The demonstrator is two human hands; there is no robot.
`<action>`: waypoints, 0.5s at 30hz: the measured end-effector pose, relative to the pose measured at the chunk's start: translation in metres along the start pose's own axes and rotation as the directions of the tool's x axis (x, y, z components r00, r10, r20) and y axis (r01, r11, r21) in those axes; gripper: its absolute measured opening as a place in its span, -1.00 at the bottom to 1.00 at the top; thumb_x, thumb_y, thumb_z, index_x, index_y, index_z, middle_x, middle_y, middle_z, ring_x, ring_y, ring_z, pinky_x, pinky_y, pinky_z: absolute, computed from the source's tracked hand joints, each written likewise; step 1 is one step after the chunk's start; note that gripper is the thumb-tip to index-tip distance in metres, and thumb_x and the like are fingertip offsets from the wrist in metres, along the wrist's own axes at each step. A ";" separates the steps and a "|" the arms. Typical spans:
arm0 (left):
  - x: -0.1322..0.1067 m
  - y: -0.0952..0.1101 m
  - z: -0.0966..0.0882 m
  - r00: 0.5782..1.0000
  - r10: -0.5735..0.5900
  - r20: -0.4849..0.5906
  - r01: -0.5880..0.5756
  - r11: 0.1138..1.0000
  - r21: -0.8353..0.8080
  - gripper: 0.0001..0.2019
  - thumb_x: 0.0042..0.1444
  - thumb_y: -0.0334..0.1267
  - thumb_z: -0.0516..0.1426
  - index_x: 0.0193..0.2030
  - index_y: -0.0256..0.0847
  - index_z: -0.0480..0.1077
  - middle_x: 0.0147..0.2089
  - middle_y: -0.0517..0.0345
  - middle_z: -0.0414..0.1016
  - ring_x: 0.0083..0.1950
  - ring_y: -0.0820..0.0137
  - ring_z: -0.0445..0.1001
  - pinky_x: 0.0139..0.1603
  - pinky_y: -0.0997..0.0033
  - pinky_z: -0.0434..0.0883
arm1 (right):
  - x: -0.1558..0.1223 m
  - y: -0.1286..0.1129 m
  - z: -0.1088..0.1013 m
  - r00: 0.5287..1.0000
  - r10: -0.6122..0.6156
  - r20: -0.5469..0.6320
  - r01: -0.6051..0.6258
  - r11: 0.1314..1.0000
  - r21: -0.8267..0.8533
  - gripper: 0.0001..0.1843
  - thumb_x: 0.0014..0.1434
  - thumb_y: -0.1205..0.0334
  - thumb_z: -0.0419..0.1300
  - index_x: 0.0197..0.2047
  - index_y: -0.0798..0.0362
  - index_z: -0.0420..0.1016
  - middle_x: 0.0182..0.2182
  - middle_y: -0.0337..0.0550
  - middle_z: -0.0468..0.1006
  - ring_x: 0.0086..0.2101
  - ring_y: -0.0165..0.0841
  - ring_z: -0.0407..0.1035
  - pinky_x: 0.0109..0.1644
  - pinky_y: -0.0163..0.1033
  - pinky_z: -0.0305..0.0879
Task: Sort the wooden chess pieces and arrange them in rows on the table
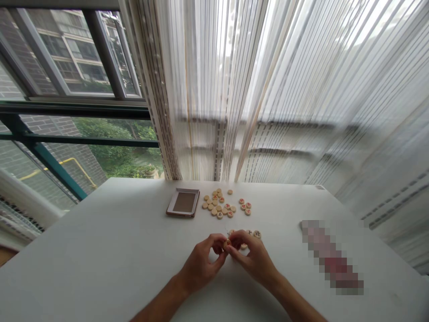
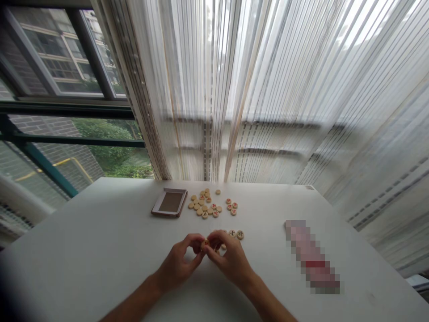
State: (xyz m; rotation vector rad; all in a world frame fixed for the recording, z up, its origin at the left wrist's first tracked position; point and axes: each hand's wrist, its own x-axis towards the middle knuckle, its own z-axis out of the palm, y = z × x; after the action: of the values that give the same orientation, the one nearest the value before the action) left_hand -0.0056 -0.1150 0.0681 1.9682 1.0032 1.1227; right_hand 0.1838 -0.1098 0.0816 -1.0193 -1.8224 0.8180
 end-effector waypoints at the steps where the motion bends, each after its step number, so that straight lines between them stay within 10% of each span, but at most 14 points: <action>1: 0.000 0.000 0.000 1.000 0.008 0.008 -0.008 1.000 0.012 -0.79 0.22 -0.29 0.14 -0.01 -0.14 0.34 -0.20 0.12 0.55 -0.25 0.39 0.50 -0.13 0.41 0.47 | 0.000 0.000 0.000 1.000 0.010 0.000 -0.010 1.000 -0.002 -0.92 0.20 0.21 0.27 -0.23 0.00 0.48 -0.40 -0.25 0.57 -0.40 -0.38 0.46 -0.29 -0.32 0.38; 15: -0.001 -0.001 0.001 0.999 0.050 0.012 -0.050 0.999 0.020 -0.80 0.16 -0.34 0.18 -0.07 -0.15 0.35 -0.24 0.19 0.49 -0.31 0.46 0.47 -0.21 0.48 0.46 | 0.000 -0.005 -0.001 1.000 0.021 0.010 -0.021 0.999 0.025 -0.84 0.29 0.19 0.19 -0.33 0.03 0.49 -0.44 -0.24 0.59 -0.43 -0.42 0.45 -0.30 -0.36 0.32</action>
State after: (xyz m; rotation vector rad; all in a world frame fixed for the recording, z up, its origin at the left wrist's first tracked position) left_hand -0.0053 -0.1153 0.0668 2.0236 0.9680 1.1308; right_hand 0.1836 -0.1122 0.0862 -1.0215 -1.8081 0.8586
